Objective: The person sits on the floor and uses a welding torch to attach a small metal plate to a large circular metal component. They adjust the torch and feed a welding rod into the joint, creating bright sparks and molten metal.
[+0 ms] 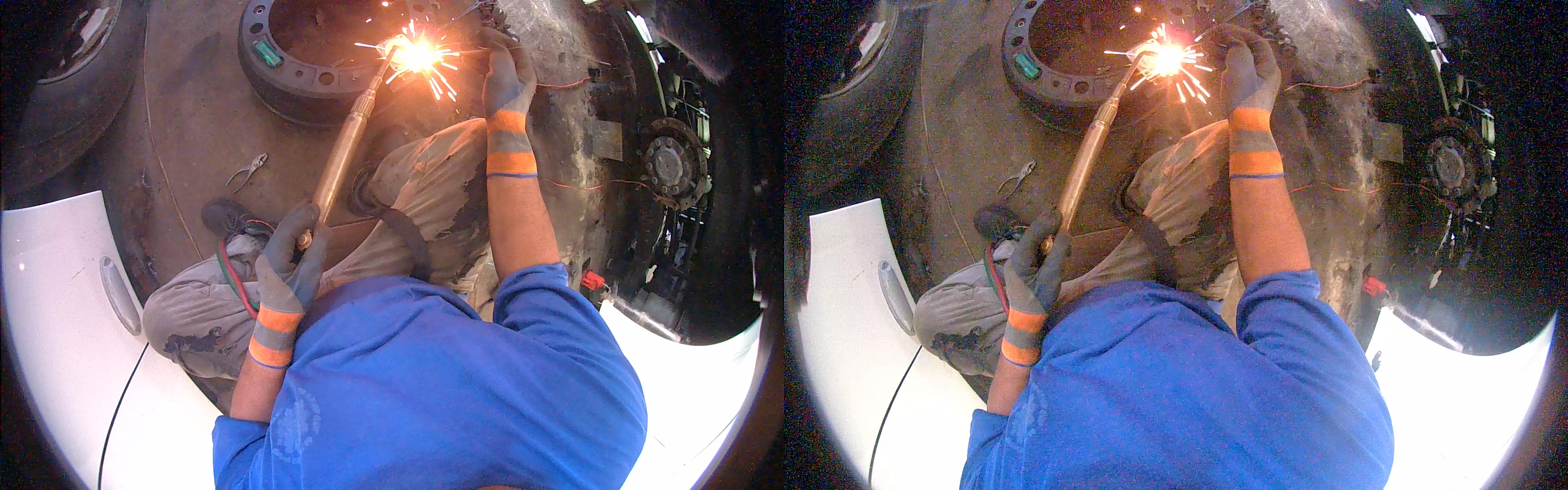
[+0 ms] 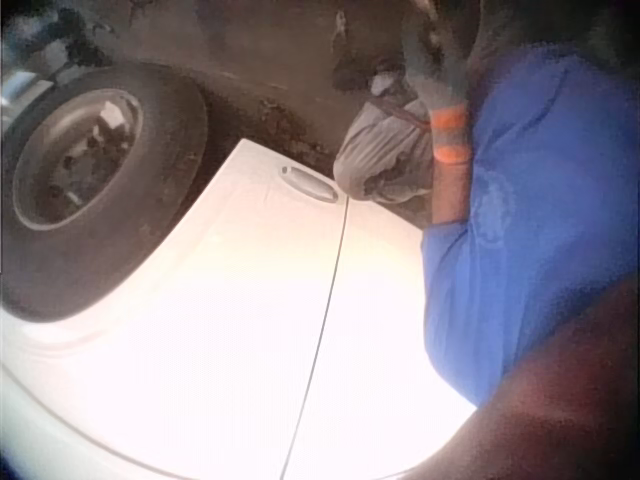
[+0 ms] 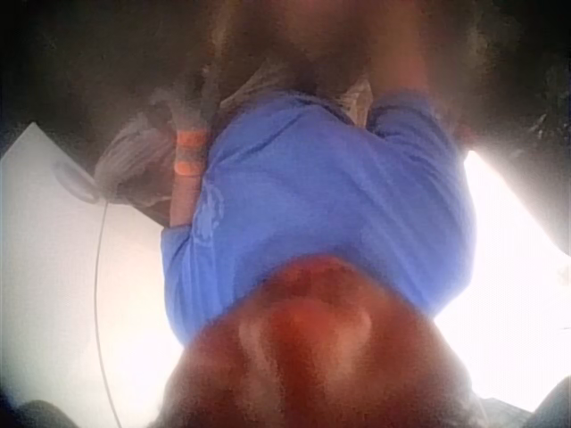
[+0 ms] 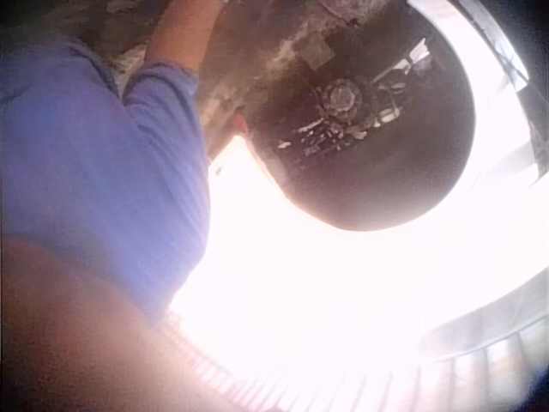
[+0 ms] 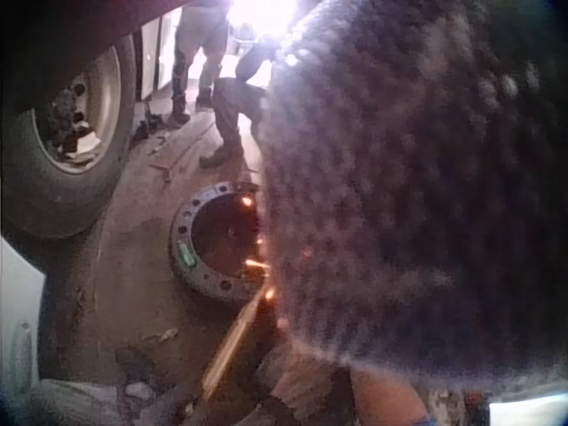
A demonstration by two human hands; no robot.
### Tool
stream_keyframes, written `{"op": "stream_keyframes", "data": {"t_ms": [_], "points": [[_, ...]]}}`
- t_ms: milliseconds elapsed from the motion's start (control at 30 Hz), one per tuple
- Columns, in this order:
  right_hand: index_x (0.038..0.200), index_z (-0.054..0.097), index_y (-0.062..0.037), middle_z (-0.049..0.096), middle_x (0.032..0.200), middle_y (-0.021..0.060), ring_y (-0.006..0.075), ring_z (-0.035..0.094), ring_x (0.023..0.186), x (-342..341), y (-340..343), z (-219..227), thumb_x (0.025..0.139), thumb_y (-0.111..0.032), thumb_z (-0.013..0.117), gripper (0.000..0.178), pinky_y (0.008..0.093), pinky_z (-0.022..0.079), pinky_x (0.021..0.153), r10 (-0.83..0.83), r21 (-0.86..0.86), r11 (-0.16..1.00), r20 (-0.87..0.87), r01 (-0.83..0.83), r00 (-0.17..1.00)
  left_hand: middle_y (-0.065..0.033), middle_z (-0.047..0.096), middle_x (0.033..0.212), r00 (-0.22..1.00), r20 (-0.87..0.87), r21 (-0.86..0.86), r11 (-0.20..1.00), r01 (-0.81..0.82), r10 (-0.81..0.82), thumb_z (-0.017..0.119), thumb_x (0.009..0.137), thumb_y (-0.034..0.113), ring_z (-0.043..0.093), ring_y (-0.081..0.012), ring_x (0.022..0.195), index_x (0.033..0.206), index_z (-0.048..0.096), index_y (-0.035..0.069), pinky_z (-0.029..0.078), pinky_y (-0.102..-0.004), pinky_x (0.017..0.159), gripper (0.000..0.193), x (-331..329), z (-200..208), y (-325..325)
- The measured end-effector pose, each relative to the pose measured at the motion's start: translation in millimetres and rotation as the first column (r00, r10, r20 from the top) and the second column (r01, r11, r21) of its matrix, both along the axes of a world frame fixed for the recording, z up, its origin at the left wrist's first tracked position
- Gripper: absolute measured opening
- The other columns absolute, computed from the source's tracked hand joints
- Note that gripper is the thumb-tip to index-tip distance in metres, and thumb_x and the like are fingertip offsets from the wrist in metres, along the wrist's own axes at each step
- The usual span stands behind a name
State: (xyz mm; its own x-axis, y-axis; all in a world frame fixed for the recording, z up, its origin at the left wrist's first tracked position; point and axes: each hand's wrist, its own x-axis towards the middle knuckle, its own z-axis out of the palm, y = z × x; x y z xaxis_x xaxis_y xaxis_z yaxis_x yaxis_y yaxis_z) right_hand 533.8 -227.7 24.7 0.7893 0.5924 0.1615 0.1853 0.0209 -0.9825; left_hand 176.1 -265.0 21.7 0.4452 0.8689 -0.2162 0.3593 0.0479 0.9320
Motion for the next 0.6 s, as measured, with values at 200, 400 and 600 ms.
{"op": "stream_keyframes", "data": {"t_ms": [200, 400, 600], "points": [[0.100, 0.065, 0.0022, 0.067, 0.096, 0.0091, 0.0146, 0.062, 0.087, -5.3, 0.7, 6.6, 0.082, -0.009, 0.048, 0.028, 0.0255, 0.049, 0.078, -0.031, 0.019, 0.999, 0.076, 0.030, 0.997, -0.0168, 0.061, 0.117, 1.000, 0.017, -0.006, 1.000, 0.003, -0.003, 0.065, 0.085, 0.006, 0.058, -0.0229, 0.111, 0.112, 0.060, 0.000, 0.044, -0.0330, 0.096, 0.028, -1.4, -3.6, -0.4], [0.100, 0.064, 0.0033, 0.067, 0.095, 0.0110, 0.0177, 0.064, 0.085, -4.0, 0.5, 4.8, 0.082, -0.005, 0.048, 0.025, 0.0285, 0.052, 0.078, 0.019, 0.109, 0.994, 0.007, -0.020, 1.000, -0.0169, 0.061, 0.118, 1.000, 0.008, -0.048, 0.999, 0.005, -0.004, 0.065, 0.085, 0.006, 0.058, -0.0231, 0.112, 0.113, 0.060, 0.000, 0.044, -0.0330, 0.096, 0.029, -0.9, -0.9, 0.8], [0.101, 0.066, 0.0017, 0.067, 0.100, 0.0100, 0.0160, 0.061, 0.092, -6.1, 0.5, 6.3, 0.083, -0.009, 0.049, 0.027, 0.0261, 0.048, 0.083, 0.008, 0.074, 0.997, 0.026, -0.010, 1.000, -0.0172, 0.061, 0.117, 1.000, 0.014, 0.029, 1.000, 0.009, -0.010, 0.065, 0.085, 0.006, 0.058, -0.0230, 0.111, 0.113, 0.060, 0.000, 0.045, -0.0329, 0.095, 0.029, -0.8, -2.6, 0.4]]}}
